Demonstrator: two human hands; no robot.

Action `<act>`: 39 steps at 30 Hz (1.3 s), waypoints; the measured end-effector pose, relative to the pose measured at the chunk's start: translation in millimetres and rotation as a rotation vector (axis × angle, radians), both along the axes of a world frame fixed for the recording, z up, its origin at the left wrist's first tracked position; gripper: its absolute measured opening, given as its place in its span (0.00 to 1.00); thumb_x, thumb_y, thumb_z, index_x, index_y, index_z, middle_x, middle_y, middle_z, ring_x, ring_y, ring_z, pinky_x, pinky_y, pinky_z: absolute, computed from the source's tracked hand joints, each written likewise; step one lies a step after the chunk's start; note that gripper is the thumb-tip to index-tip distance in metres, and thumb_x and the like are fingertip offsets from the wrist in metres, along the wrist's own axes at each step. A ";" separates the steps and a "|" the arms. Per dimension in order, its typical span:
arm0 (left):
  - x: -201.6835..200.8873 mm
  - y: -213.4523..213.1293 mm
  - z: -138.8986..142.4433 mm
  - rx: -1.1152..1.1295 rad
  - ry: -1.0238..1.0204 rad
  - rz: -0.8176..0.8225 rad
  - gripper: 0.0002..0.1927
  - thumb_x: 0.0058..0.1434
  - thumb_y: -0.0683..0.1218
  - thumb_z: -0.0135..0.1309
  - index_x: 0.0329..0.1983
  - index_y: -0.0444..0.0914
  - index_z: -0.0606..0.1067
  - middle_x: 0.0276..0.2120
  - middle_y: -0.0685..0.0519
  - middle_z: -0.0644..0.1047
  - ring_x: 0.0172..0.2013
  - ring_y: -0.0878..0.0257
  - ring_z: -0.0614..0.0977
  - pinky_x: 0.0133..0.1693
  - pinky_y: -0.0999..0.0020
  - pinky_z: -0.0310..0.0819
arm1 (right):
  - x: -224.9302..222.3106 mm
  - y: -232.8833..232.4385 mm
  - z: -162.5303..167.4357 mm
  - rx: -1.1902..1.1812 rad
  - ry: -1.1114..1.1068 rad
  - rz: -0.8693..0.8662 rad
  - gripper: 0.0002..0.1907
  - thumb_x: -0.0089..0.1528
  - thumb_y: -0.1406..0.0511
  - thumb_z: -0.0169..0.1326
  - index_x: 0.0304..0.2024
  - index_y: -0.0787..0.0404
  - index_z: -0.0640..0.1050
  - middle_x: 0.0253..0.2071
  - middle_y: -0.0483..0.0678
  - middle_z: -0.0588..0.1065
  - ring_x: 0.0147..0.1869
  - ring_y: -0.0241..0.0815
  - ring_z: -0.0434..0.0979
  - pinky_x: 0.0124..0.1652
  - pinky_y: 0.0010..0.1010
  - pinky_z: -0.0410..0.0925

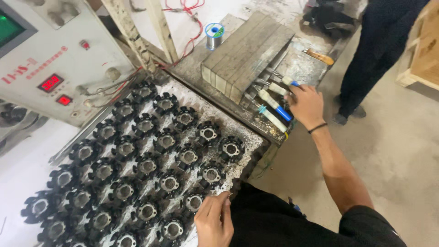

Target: The person uses a heated soldering-iron-like tool to burn and scrape residue out of the hubs of black rotor parts arranged in rows on a board, working one part at a time and moving finished parts aside. Smoke rises as the hot tool contacts each part.

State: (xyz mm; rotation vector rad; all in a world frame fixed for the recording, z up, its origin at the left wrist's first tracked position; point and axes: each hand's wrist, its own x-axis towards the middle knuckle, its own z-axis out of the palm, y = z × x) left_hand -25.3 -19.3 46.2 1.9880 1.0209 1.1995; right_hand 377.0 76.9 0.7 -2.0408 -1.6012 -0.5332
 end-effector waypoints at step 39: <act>39.6 28.8 5.9 -0.473 0.000 -0.210 0.06 0.66 0.38 0.54 0.43 0.33 0.80 0.36 0.47 0.83 0.31 0.54 0.82 0.31 0.64 0.75 | -95.4 -101.9 30.9 0.054 0.507 0.205 0.13 0.63 0.68 0.67 0.46 0.66 0.79 0.41 0.54 0.75 0.38 0.46 0.77 0.38 0.31 0.69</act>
